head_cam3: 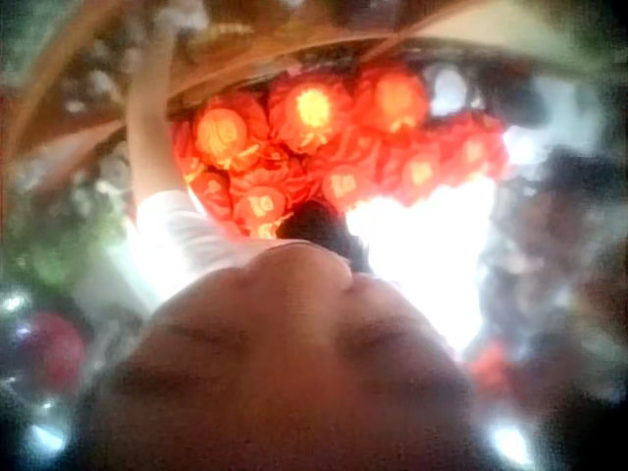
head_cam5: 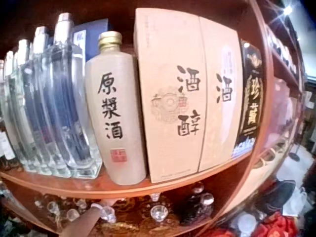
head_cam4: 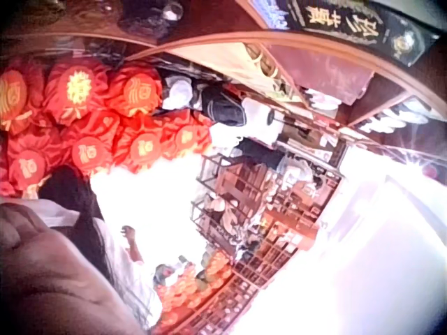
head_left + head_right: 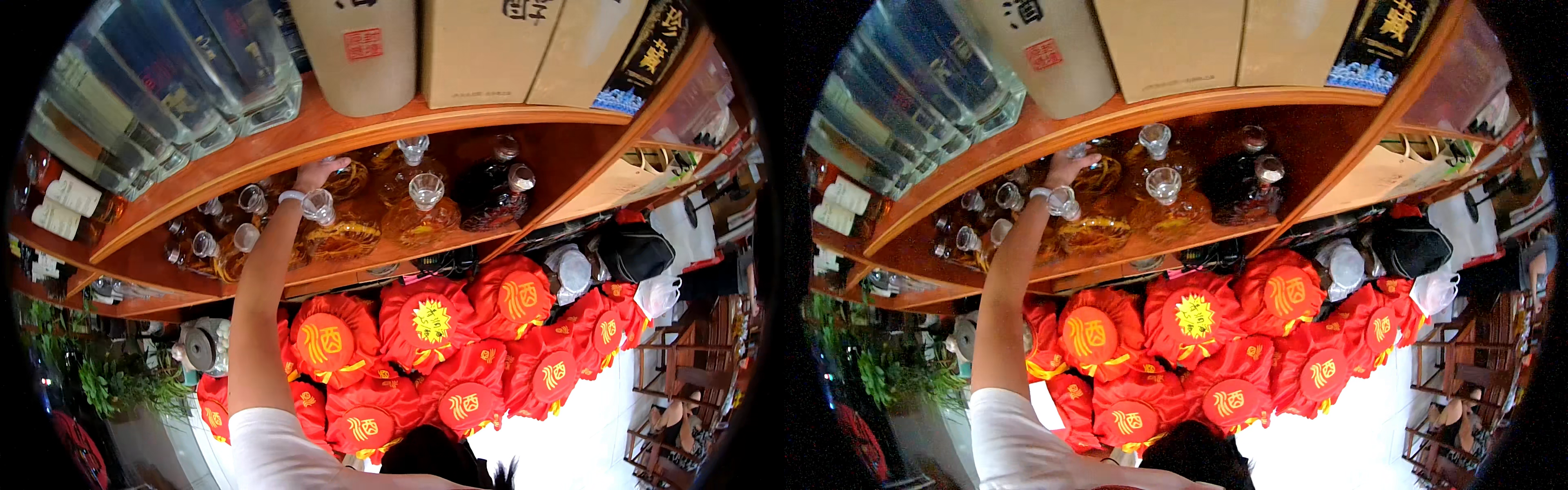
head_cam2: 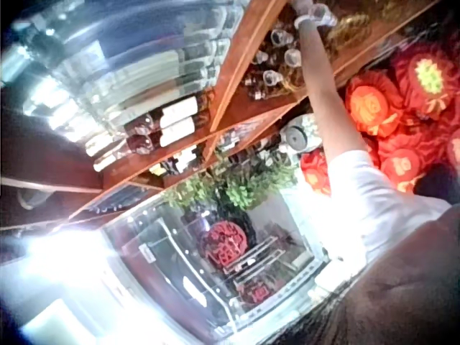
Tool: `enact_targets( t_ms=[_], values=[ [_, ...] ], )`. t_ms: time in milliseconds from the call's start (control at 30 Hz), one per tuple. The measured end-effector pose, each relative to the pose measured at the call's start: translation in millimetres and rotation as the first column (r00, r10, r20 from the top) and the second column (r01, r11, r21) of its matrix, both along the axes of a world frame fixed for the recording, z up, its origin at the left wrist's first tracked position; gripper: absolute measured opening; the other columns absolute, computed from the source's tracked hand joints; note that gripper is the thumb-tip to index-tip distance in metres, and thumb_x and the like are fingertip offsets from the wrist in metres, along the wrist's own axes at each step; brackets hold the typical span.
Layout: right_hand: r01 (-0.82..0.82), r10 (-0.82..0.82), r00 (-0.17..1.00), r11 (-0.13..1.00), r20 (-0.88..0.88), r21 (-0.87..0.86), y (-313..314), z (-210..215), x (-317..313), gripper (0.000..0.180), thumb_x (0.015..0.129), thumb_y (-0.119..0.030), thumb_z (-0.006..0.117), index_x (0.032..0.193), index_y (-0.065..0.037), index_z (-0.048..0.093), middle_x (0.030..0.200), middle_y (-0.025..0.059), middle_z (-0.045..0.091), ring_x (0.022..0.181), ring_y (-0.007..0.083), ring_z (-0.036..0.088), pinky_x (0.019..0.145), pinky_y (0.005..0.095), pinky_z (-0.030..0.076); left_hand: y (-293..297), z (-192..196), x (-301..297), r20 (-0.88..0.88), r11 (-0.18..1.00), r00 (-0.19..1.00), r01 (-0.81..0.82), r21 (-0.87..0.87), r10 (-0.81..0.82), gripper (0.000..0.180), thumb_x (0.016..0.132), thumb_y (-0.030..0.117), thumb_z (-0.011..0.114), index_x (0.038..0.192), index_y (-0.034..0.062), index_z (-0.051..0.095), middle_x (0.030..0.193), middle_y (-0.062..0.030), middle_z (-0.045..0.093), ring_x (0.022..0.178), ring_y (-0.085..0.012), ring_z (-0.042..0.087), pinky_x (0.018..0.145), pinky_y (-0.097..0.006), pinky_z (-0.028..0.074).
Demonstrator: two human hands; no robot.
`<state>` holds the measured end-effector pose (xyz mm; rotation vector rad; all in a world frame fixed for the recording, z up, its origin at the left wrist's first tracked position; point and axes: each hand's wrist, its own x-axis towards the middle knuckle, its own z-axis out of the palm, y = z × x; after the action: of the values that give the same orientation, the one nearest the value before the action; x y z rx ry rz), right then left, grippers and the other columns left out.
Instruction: The person operates an air conditioner remote control, picks up decorative glass liquor bottles from a table, and places them onto a shelf.
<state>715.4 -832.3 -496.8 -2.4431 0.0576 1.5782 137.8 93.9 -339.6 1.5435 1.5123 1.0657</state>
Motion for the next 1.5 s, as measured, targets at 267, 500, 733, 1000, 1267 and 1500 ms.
enact_targets(
  t_ms=[267, 500, 733, 1000, 1267, 1500],
  values=[
    [0.024, -0.021, 0.998, 0.999, -0.056, 0.043, 12, -26, 18, 0.029, 0.083, -0.023, 0.049, 0.102, -0.003, 0.056, 0.091, 0.0098, 0.059, 0.077, 0.0218, 0.060, 0.059, 0.0310, 0.050, -21, 23, -1, -0.132, 1.000, 0.991, -0.008, -0.007, 0.007, 0.064, 0.058, 0.026, 0.078, 0.111, 0.0040, 0.048, 0.111, -0.0108, 0.051, 0.103, -0.0257, 0.048, 0.087, -0.035, 0.038],
    [-0.057, 0.062, 0.997, 0.992, -0.040, 0.116, 42, -49, 36, 0.029, 0.082, -0.022, 0.049, 0.101, -0.002, 0.056, 0.092, 0.0106, 0.059, 0.078, 0.0222, 0.060, 0.061, 0.0339, 0.051, -38, 22, -4, -0.576, 0.978, 0.811, -0.022, -0.206, -0.103, 0.067, 0.066, 0.014, 0.070, 0.122, -0.0035, 0.036, 0.123, -0.0230, 0.040, 0.112, -0.0353, 0.040, 0.092, -0.041, 0.039],
    [-0.079, 0.080, 0.997, 0.995, -0.015, 0.054, 48, -57, 37, 0.029, 0.082, -0.024, 0.047, 0.099, -0.002, 0.057, 0.091, 0.0107, 0.059, 0.077, 0.0228, 0.060, 0.059, 0.0350, 0.051, -35, 20, -2, -0.757, 0.982, 0.641, -0.030, -0.184, -0.123, 0.048, 0.071, 0.012, 0.064, 0.108, -0.0091, 0.043, 0.105, -0.0250, 0.049, 0.097, -0.0354, 0.050, 0.081, -0.041, 0.045],
    [-0.134, 0.139, 0.990, 0.983, -0.034, 0.122, 86, -63, 32, 0.027, 0.082, -0.021, 0.048, 0.100, -0.002, 0.056, 0.090, 0.0107, 0.059, 0.074, 0.0213, 0.061, 0.054, 0.0323, 0.050, -25, -3, -17, -0.758, 0.998, 0.649, 0.029, -0.054, -0.060, 0.065, 0.072, 0.013, 0.062, 0.123, -0.0077, 0.028, 0.114, -0.0263, 0.044, 0.099, -0.0349, 0.050, 0.077, -0.038, 0.049],
    [0.075, -0.079, 0.997, 0.983, 0.018, 0.169, 159, 21, -10, 0.012, 0.071, -0.002, 0.050, 0.073, 0.006, 0.059, 0.064, 0.0153, 0.059, 0.052, 0.0246, 0.060, 0.041, 0.0311, 0.048, -32, 33, -14, -0.779, 0.992, 0.627, -0.099, -0.079, 0.001, 0.053, 0.080, 0.025, 0.054, 0.124, 0.0018, 0.036, 0.094, -0.0281, 0.054, 0.087, -0.0354, 0.055, 0.072, -0.045, 0.043],
    [-0.196, 0.190, 0.978, 0.978, 0.087, 0.073, 147, -15, 14, 0.019, 0.072, -0.018, 0.056, 0.079, -0.002, 0.064, 0.073, 0.0084, 0.063, 0.060, 0.0177, 0.062, 0.051, 0.0282, 0.051, -94, 62, -37, -0.972, 0.986, 0.194, 0.083, 0.147, 0.129, 0.027, 0.088, 0.012, 0.040, 0.112, 0.0015, 0.047, 0.104, -0.0137, 0.046, 0.090, -0.0251, 0.047, 0.076, -0.036, 0.038]
  ],
)
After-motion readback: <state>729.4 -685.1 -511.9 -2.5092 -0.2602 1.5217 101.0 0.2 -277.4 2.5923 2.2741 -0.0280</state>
